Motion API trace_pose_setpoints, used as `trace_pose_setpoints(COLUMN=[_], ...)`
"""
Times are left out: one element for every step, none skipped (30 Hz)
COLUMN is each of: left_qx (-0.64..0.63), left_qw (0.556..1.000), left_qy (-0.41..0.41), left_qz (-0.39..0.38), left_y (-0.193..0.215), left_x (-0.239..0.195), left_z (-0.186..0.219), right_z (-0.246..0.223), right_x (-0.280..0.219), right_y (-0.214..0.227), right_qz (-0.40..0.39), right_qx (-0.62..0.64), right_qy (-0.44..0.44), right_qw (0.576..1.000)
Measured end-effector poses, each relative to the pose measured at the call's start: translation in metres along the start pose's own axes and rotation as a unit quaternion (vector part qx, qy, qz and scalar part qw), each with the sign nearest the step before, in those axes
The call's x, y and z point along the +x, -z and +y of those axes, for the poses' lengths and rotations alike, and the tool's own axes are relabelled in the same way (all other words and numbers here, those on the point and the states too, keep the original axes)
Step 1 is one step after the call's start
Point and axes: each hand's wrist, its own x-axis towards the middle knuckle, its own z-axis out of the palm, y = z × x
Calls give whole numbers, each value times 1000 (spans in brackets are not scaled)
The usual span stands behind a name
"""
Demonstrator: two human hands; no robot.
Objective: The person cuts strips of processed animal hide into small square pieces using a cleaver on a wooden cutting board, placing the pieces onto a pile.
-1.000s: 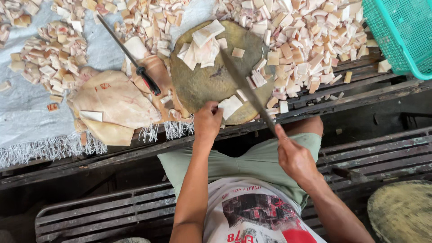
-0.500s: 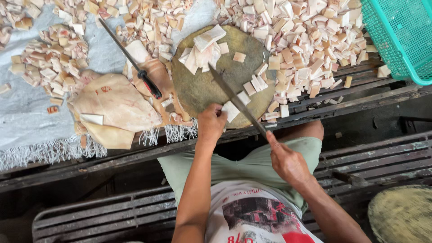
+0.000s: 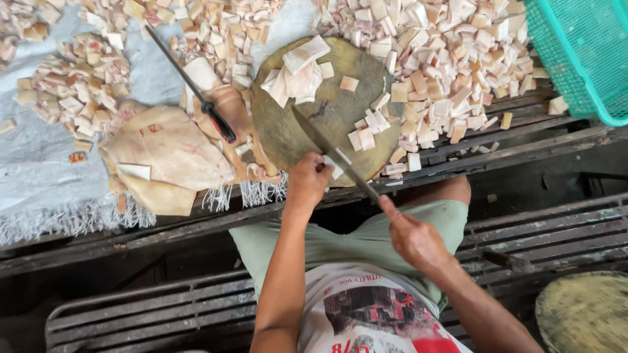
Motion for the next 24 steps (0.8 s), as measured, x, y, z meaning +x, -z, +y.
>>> trace_pose_setpoints(left_qx=[4, 1, -3, -6, -29, -52, -75, -75, -75, -74, -65, -56, -47, -40, -33, -26, 35, 95, 155, 174, 193, 211, 226, 241], left_qw=[1000, 1000, 1000, 1000, 999, 998, 996, 995, 993, 989, 987, 984, 980, 980, 980, 980, 976, 968, 955, 953, 951, 948, 945, 941], left_qy=[1, -2, -6, -7, -16, -26, -35, -20, -5, 9, 16, 22, 28, 13, -3, -19, -60, -102, -142, -135, -127, -120, -125, -129], left_qz=[-7, -8, -10, -11, -2, 9, 19, 55, 91, 126, 147, 169, 190, 193, 195, 198, 204, 207, 209, 208, 207, 206, 202, 197], left_y=[0, 0, 0, 1, 3, 8, 14, 22, 32, 40, 48, 56, 60, 60, 60, 58, 54, 46, 39, 32, 25, 21, 18, 16], left_x=[-1, 1, 4, 3, 2, 3, 4, 5, 7, 11, 17, 26, 34, 41, 49, 58, 69, 83, 96, 107, 119, 132, 144, 154], left_z=[-1, -2, -3, -5, -7, -9, -12, -16, -21, -24, -27, -30, -31, -30, -29, -27, -24, -20, -16, -11, -6, -1, 2, 6], right_z=[0, -1, -4, -8, -12, -15, -17, -18, -18, -17, -14, -10, -6, -1, 6, 14, 21, 27, 35, 42, 48, 54, 58, 61], right_x=[1, 5, 7, 6, 5, 2, -1, -4, -6, -8, -9, -7, -3, 2, 9, 18, 25, 31, 38, 44, 50, 57, 61, 62], right_y=[7, 14, 19, 24, 28, 32, 36, 38, 39, 38, 37, 35, 31, 27, 24, 21, 19, 17, 17, 17, 17, 18, 18, 18], right_qz=[26, 54, 75, 93, 111, 104, 96, 88, 53, 21, -12, -24, -36, -48, -69, -91, -111, -59, -6, 47, 61, 76, 90, 95], right_qx=[43, 84, 89, 95, 101, 117, 133, 150, 132, 113, 95, 80, 66, 51, 27, 4, -19, -8, 3, 12, 23, 33, 44, 52], right_qy=[-2, -6, -12, -19, -26, -31, -36, -42, -42, -43, -43, -45, -47, -48, -84, -120, -155, -143, -131, -118, -116, -115, -114, -116], right_qw=[999, 995, 993, 991, 988, 987, 986, 984, 989, 992, 994, 995, 996, 996, 994, 989, 981, 988, 991, 992, 991, 990, 988, 987])
